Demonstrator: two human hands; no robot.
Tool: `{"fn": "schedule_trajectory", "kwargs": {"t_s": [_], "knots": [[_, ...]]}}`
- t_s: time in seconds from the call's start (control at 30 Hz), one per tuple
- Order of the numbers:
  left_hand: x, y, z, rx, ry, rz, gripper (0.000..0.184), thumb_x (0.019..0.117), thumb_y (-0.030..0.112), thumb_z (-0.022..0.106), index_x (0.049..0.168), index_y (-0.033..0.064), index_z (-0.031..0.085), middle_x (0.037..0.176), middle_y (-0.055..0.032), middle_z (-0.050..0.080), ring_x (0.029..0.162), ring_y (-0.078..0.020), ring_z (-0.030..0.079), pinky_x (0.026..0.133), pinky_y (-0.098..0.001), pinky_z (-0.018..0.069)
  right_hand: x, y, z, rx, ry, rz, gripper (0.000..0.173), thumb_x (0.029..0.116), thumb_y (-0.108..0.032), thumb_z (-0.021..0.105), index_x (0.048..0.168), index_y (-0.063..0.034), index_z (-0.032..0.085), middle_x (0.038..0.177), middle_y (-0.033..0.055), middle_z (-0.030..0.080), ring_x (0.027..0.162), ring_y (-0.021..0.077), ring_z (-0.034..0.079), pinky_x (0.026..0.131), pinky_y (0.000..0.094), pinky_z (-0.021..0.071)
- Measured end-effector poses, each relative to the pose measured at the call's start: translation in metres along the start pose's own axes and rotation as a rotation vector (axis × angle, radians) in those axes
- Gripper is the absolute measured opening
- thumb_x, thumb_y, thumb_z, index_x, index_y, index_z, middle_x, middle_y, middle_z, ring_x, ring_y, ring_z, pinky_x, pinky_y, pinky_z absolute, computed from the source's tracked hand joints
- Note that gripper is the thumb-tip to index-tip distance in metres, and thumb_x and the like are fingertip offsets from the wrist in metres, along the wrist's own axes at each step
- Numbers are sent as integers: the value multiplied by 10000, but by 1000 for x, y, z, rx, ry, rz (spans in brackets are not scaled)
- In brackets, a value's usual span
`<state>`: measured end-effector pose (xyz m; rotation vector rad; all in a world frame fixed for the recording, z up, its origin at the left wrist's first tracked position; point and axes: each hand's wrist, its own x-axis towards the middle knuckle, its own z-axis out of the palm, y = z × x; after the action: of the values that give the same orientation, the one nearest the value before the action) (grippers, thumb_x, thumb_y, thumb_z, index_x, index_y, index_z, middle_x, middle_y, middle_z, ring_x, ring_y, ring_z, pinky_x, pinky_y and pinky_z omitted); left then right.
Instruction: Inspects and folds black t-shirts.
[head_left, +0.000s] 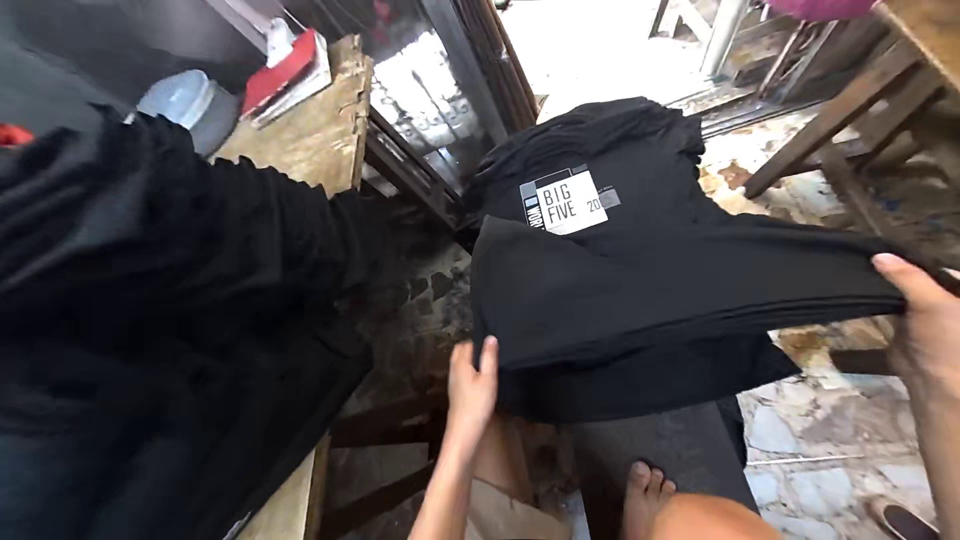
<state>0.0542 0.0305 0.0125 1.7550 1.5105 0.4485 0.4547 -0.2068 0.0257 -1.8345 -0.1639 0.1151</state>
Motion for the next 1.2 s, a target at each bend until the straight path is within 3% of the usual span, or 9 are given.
{"fn": "schedule_trajectory", "kwargs": {"t_s": [0.13,0.3,0.4,0.53,0.77,0.93,1.0,1.1,1.2], "knots": [[-17,-56,68,-10,-216,-432,579,1002,346,647,1406,-53,535,1330,-245,620,1186,-309,655,994,-479,552,7,-16,-15,-528,-298,90,582,902,-151,803,1358,99,541,1349,376,543,1246,512,537,1036,672,408],[-24,-43,38,-978,-318,-749,206,999,205,541,1122,51,600,882,-120,670,639,-168,633,523,-306,544,1,2,-23,-516,-481,424,461,1038,-350,606,1234,68,624,1115,244,671,1006,324,647,920,529,511],[-16,-24,-17,-1073,-220,-673,199,959,225,588,1090,79,619,924,-124,688,734,-205,675,615,-369,585,-11,32,-20,-171,-289,130,339,1044,-296,592,1182,5,666,1013,115,694,885,159,662,814,411,564],[-13,10,-43,-966,-55,-560,300,1005,268,567,1228,69,598,1088,-154,686,907,-265,702,748,-444,609,-30,103,-7,-454,-256,178,552,876,-447,798,1107,49,722,1264,259,640,1207,399,601,1049,605,460],[-19,16,-18,186,-177,-201,507,951,512,620,1250,105,667,1137,-122,713,1091,-261,683,948,-546,541,-27,68,-14,-399,-195,-166,456,950,-322,744,1056,118,691,1115,310,671,1073,410,648,978,602,487],[-26,49,-35,-315,41,26,484,1040,385,508,1381,46,565,1082,-94,721,899,-160,721,759,-354,624,-8,-10,-4,30,-27,-73,305,974,-220,683,1096,55,631,986,35,630,882,-1,592,864,246,526],[-16,27,-19,-184,89,-53,523,1074,396,474,1386,-14,562,1272,-193,652,1167,-267,647,984,-458,544,0,-22,2,95,-13,-13,233,950,-208,706,1028,1,639,896,-38,636,796,-37,613,789,214,553],[-7,-31,41,104,-117,-288,584,1060,448,493,1315,-63,613,1371,-306,557,1310,-424,531,1090,-591,428,5,-21,-7,-159,-111,-32,372,952,-227,736,1099,106,659,1146,214,655,1025,228,613,944,467,489],[-21,-63,81,-122,-138,-552,576,1052,436,517,1388,-29,562,1322,-263,612,1200,-376,625,972,-563,538,14,13,-27,-342,-258,-25,482,886,-206,821,1244,66,646,1310,309,601,1190,447,591,997,656,454]]}}
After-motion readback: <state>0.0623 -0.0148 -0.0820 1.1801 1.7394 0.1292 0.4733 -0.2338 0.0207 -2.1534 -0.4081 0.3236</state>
